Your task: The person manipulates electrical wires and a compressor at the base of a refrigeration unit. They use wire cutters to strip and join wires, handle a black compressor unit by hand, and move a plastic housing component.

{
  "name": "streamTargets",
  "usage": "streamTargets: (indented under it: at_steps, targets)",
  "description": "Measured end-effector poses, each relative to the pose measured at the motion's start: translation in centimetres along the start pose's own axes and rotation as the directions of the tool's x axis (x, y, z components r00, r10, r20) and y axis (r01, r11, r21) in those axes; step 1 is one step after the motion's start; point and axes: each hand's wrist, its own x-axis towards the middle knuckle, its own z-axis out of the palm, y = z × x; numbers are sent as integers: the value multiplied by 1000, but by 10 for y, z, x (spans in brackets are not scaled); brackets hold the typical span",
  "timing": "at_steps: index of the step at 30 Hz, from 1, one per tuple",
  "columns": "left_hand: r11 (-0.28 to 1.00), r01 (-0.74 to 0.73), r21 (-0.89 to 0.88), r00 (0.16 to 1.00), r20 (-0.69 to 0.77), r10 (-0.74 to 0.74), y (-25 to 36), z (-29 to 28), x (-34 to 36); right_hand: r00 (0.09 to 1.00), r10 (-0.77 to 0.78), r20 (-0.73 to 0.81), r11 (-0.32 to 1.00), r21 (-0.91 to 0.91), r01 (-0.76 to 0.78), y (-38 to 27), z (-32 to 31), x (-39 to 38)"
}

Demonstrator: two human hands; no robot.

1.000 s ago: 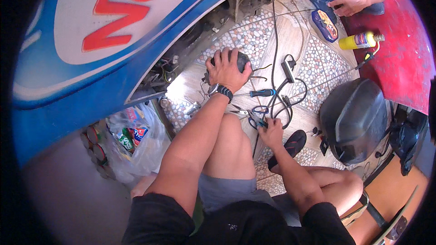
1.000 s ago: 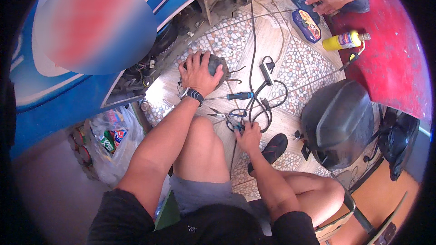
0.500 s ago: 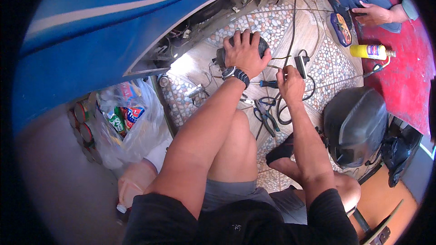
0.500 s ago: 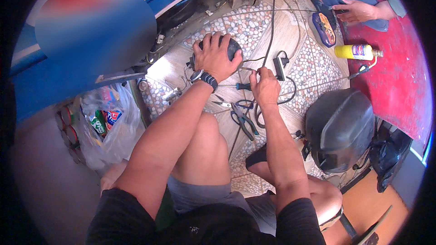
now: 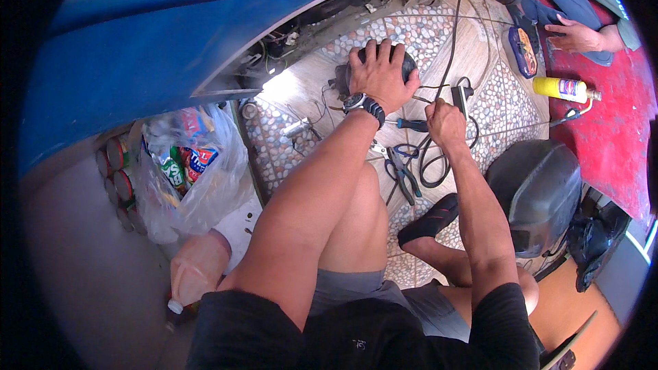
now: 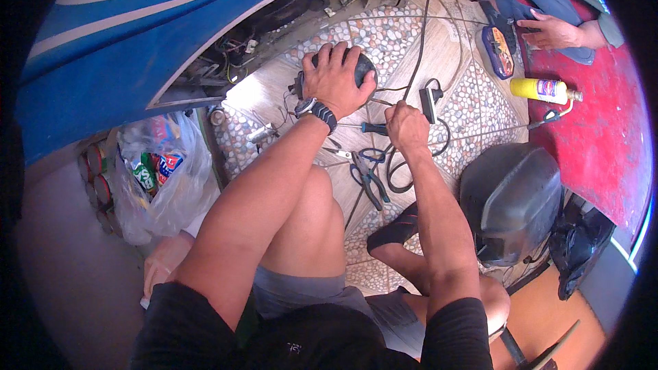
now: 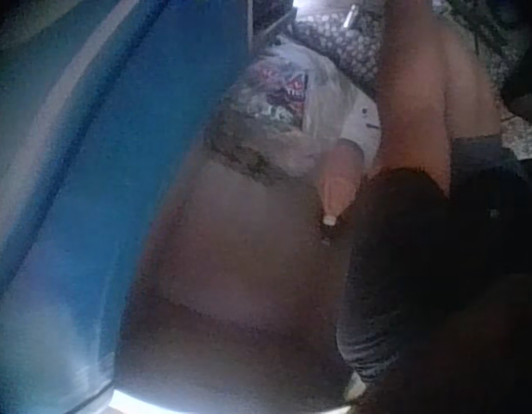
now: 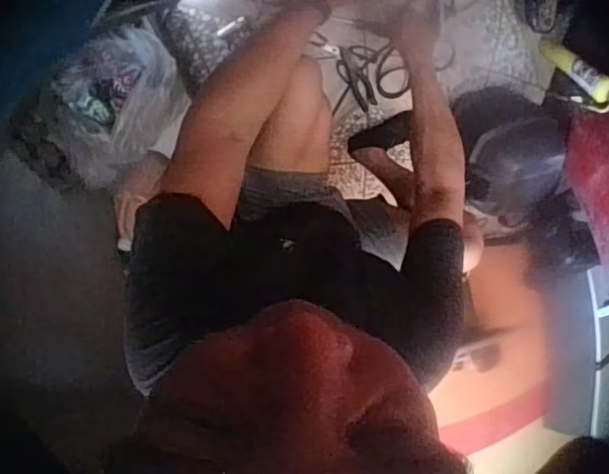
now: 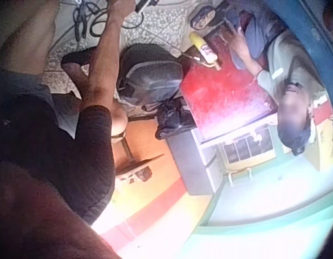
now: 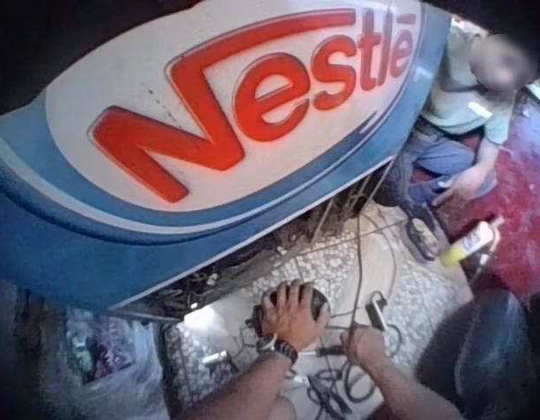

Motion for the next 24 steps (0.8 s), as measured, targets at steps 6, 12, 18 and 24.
streamTargets:
  at_steps: [6, 12, 18, 24]
  targets:
    - [1000, -16, 1, 999, -39, 16, 0, -1, 1, 999, 15, -35, 999, 50, -13, 2, 1, -1]
    - [999, -20, 42, 1000, 1, 20, 0, -3, 1, 996, 47, -73, 998, 48, -43, -9, -2, -25]
    - [996, -1, 89, 997, 79, -6, 8, -7, 6, 997, 50, 63, 995, 86, -56, 15, 59, -119]
    - [989, 16, 146, 994, 103, -31, 16, -5, 3, 959, 208, 191, 955, 172, -241, 9, 90, -203]
